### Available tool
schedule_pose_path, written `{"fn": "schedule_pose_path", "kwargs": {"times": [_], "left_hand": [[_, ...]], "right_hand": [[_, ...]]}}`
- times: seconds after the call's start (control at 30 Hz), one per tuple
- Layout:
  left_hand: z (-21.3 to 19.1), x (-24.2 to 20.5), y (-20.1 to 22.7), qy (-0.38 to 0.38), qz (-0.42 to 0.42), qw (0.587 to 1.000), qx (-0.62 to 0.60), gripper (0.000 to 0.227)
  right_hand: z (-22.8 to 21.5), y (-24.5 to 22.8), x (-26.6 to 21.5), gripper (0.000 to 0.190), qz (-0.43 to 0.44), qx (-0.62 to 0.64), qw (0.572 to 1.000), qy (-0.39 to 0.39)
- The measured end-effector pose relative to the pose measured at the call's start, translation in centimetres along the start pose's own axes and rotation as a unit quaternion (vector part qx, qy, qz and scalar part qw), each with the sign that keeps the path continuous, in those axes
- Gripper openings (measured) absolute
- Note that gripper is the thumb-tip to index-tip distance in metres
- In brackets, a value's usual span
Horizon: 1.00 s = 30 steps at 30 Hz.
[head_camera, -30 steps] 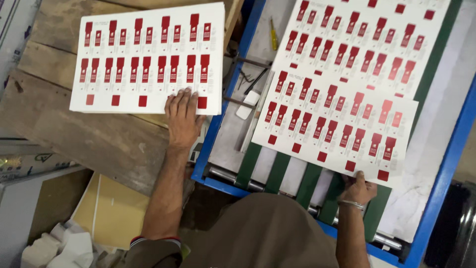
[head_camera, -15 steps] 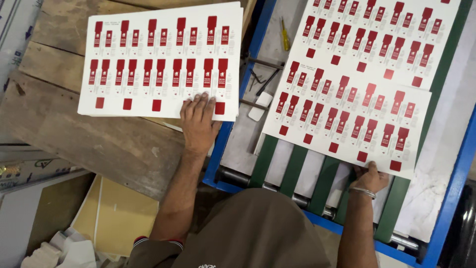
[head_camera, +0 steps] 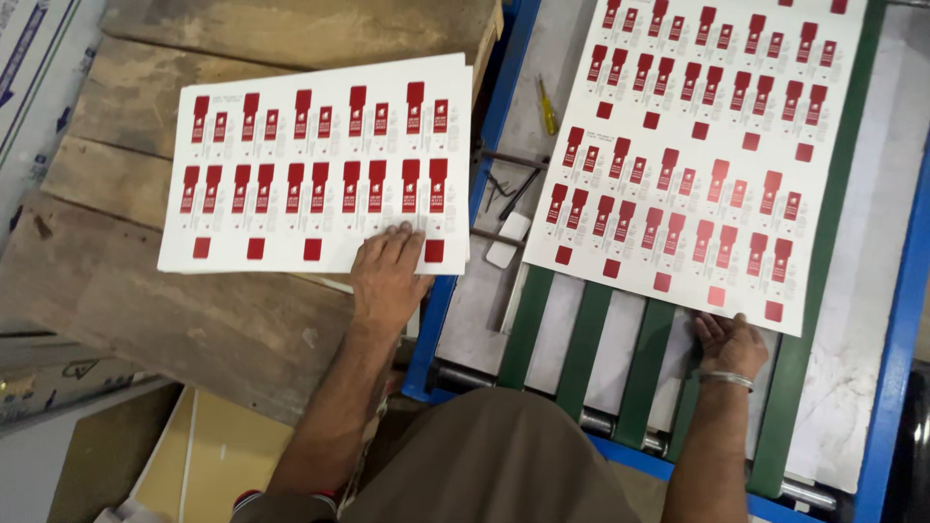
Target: The person repeatedly picks up sheets of red and white stickers from a wooden pallet and places them onto a conveyor belt. The person handles the sheets one by one, moving them from a stack on the left to a growing pile on the right.
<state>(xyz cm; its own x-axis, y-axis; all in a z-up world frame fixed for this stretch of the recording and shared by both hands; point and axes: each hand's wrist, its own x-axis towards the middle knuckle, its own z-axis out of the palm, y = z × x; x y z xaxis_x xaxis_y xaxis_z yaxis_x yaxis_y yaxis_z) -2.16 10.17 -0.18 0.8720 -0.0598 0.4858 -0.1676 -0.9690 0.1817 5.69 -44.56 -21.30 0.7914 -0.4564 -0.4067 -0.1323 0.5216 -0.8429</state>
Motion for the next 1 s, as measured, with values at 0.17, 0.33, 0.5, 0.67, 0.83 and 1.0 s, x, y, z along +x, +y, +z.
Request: {"fn": "schedule_pose_path", "kwargs": {"times": [0.17, 0.33, 0.5, 0.67, 0.83, 1.0], "left_hand": [[-0.4, 0.4, 0.1, -0.009, 0.003, 1.000, -0.003, 0.064], [-0.8, 0.6, -0.1, -0.035, 0.003, 0.999, -0.007, 0.064], [-1.9, 0.5, -2.1, -0.092, 0.033, 0.995, -0.020, 0.061], [-3.9, -0.2, -4.7, -0.025, -0.056, 0.998, -0.006, 0.052], [-0.3, 1.0, 1.7, -0.047, -0.001, 0.996, -0.069, 0.048], [2.4, 2.2, 11.3, -0.108, 0.114, 0.984, -0.082, 0.058]], "right_hand": [[2.1, 0.1, 1.2, 0.022, -0.035, -0.038, 0.999, 0.017], [3.6, -0.1, 2.8, 0.021, -0.028, -0.040, 0.998, 0.033], [3.8, -0.6, 3.3, 0.022, -0.012, -0.079, 0.997, -0.005], [7.4, -0.6, -2.0, 0.029, 0.052, -0.081, 0.993, -0.071], [16.1, 0.4, -14.2, 0.045, 0.074, -0.120, 0.900, -0.412], [20.5, 1.5, -20.0, 0.050, 0.178, -0.039, 0.903, -0.389]]}}
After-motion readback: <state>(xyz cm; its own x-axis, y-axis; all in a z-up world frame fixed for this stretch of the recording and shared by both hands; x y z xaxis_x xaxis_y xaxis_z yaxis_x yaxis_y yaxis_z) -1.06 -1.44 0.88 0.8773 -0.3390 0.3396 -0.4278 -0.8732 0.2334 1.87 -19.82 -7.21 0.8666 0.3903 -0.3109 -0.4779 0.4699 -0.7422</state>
